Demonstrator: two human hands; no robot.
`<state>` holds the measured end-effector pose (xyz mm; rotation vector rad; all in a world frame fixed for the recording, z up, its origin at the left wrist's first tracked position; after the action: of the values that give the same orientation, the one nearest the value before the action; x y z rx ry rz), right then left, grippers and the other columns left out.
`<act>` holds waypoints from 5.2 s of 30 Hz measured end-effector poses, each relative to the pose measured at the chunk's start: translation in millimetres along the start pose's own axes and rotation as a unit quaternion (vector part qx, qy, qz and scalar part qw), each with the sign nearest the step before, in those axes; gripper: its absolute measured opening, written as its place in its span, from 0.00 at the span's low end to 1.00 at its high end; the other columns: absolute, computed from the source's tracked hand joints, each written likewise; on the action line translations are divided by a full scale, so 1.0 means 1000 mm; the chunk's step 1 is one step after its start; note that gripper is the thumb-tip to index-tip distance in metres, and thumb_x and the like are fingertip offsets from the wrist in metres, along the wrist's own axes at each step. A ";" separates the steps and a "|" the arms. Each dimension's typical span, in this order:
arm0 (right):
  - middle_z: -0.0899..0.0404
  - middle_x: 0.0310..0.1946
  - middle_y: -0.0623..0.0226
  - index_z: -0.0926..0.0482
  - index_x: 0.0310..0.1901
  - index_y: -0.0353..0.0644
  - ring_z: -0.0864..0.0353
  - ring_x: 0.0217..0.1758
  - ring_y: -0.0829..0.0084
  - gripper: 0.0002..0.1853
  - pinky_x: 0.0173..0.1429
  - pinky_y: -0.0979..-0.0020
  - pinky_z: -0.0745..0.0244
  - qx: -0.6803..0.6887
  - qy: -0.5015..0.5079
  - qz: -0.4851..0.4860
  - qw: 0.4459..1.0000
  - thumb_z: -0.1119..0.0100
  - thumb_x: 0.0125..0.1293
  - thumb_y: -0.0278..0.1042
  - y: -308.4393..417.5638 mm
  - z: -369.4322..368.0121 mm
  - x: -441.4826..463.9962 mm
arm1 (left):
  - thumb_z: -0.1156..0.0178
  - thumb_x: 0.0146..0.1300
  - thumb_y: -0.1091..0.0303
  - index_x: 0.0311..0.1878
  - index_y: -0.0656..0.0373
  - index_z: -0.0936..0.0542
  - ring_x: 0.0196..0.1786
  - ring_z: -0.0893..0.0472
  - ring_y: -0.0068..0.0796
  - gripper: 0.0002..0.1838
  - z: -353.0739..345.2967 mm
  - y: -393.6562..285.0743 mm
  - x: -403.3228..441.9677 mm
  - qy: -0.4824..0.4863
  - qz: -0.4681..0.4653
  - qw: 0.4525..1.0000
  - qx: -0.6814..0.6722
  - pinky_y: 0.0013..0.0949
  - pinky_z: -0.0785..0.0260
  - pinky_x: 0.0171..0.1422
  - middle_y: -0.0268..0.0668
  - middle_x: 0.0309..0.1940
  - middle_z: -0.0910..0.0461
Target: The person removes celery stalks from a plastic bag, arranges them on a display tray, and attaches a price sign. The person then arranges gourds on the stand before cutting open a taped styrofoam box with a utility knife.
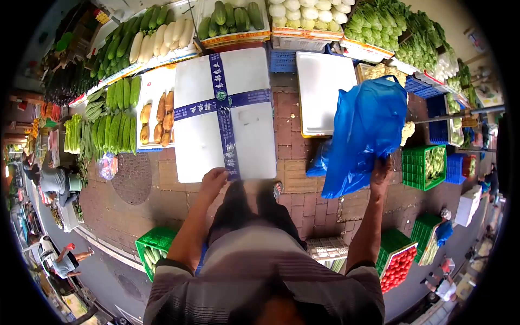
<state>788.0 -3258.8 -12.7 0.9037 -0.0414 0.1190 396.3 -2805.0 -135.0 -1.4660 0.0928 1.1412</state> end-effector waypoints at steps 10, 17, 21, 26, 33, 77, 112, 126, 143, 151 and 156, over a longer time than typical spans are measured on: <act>0.16 0.38 0.45 0.19 0.49 0.32 0.18 0.39 0.51 0.19 0.49 0.54 0.27 -0.165 -0.242 -0.252 0.922 0.43 0.66 0.41 -0.163 0.147 -0.210 | 0.37 0.68 0.60 0.57 0.64 0.21 0.35 0.19 0.24 0.20 -0.028 -0.005 0.036 0.107 0.004 0.994 -0.010 0.26 0.25 0.42 0.35 0.42 0.17; 0.17 0.41 0.37 0.20 0.48 0.31 0.19 0.47 0.37 0.21 0.52 0.47 0.27 -0.192 -0.208 -0.337 0.898 0.42 0.64 0.42 -0.116 0.102 -0.364 | 0.39 0.69 0.59 0.59 0.66 0.22 0.40 0.17 0.27 0.22 -0.127 -0.077 0.061 0.286 -0.101 0.943 0.139 0.28 0.26 0.48 0.36 0.45 0.16; 0.18 0.39 0.35 0.20 0.46 0.32 0.19 0.46 0.34 0.20 0.53 0.46 0.27 -0.183 -0.179 -0.450 0.856 0.43 0.62 0.43 -0.129 0.074 -0.466 | 0.40 0.70 0.58 0.61 0.66 0.24 0.44 0.17 0.29 0.24 -0.156 -0.103 0.051 0.329 -0.110 0.919 0.186 0.31 0.25 0.51 0.40 0.49 0.17; 0.15 0.40 0.40 0.16 0.45 0.35 0.16 0.47 0.41 0.22 0.54 0.48 0.24 -0.234 -0.223 -0.569 0.756 0.42 0.60 0.47 -0.123 0.069 -0.628 | 0.38 0.69 0.58 0.62 0.67 0.24 0.47 0.17 0.31 0.25 -0.177 -0.090 0.074 0.354 -0.122 0.883 0.283 0.31 0.25 0.55 0.42 0.51 0.17; 0.17 0.43 0.35 0.16 0.45 0.31 0.16 0.51 0.40 0.28 0.56 0.49 0.22 -0.262 -0.201 -0.752 0.570 0.44 0.65 0.55 -0.088 0.017 -0.834 | 0.38 0.69 0.60 0.54 0.60 0.17 0.52 0.18 0.43 0.17 -0.221 -0.089 0.096 0.286 -0.440 0.771 0.361 0.39 0.29 0.59 0.46 0.50 0.15; 0.21 0.32 0.66 0.22 0.47 0.41 0.20 0.29 0.68 0.09 0.32 0.63 0.20 0.043 -0.910 -0.388 0.143 0.49 0.68 0.25 0.296 -0.172 -1.255 | 0.55 0.73 0.36 0.68 0.52 0.26 0.72 0.32 0.45 0.34 -0.235 -0.038 0.075 0.108 -0.561 0.450 0.686 0.61 0.49 0.75 0.40 0.68 0.27; 0.28 0.65 0.46 0.38 0.71 0.41 0.32 0.71 0.44 0.36 0.75 0.33 0.48 -0.015 -0.563 -0.826 -0.013 0.40 0.67 0.50 0.155 -0.333 -1.485 | 0.41 0.69 0.44 0.72 0.55 0.41 0.66 0.38 0.41 0.38 -0.163 0.579 -0.437 0.715 -0.122 0.290 0.624 0.51 0.45 0.66 0.40 0.64 0.33; 0.19 0.50 0.45 0.34 0.72 0.45 0.18 0.51 0.45 0.37 0.57 0.51 0.25 -0.047 -0.524 -0.849 0.056 0.42 0.58 0.37 0.177 -0.339 -1.519 | 0.32 0.64 0.50 0.64 0.69 0.25 0.48 0.19 0.30 0.35 -0.103 0.662 -0.382 0.672 -0.246 -0.023 0.698 0.32 0.26 0.53 0.43 0.51 0.17; 0.19 0.44 0.61 0.26 0.58 0.36 0.15 0.38 0.65 0.16 0.47 0.57 0.12 0.548 -0.725 -0.258 0.328 0.53 0.72 0.20 0.000 -0.117 -1.020 | 0.28 0.61 0.62 0.75 0.71 0.41 0.71 0.29 0.37 0.45 -0.088 0.395 -0.429 0.795 -0.152 0.242 0.535 0.40 0.36 0.75 0.51 0.72 0.33; 0.18 0.44 0.62 0.22 0.53 0.37 0.18 0.47 0.66 0.20 0.52 0.65 0.22 0.526 -0.405 -0.316 0.678 0.55 0.80 0.46 0.013 -0.090 -0.798 | 0.28 0.60 0.68 0.59 0.59 0.19 0.68 0.26 0.45 0.23 -0.145 0.201 -0.415 0.728 -0.506 0.381 0.263 0.46 0.35 0.73 0.47 0.61 0.21; 0.16 0.37 0.62 0.23 0.53 0.37 0.18 0.39 0.72 0.20 0.48 0.69 0.23 0.498 -0.151 -0.342 0.783 0.47 0.78 0.49 0.083 -0.088 -0.662 | 0.28 0.61 0.54 0.42 0.60 0.14 0.35 0.15 0.25 0.18 -0.155 0.095 -0.320 0.618 -0.317 0.644 0.323 0.31 0.25 0.41 0.38 0.36 0.12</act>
<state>119.7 -3195.7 -59.7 1.9435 0.0647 -0.7672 260.5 -3127.0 -19.1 -1.1717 0.7816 -0.6099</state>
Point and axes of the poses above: each hand's wrist, its own x-axis towards the middle knuckle, its own z-axis out of the back of the hand, y = z × x, the point moved 7 cm from there along x, towards the middle knuckle
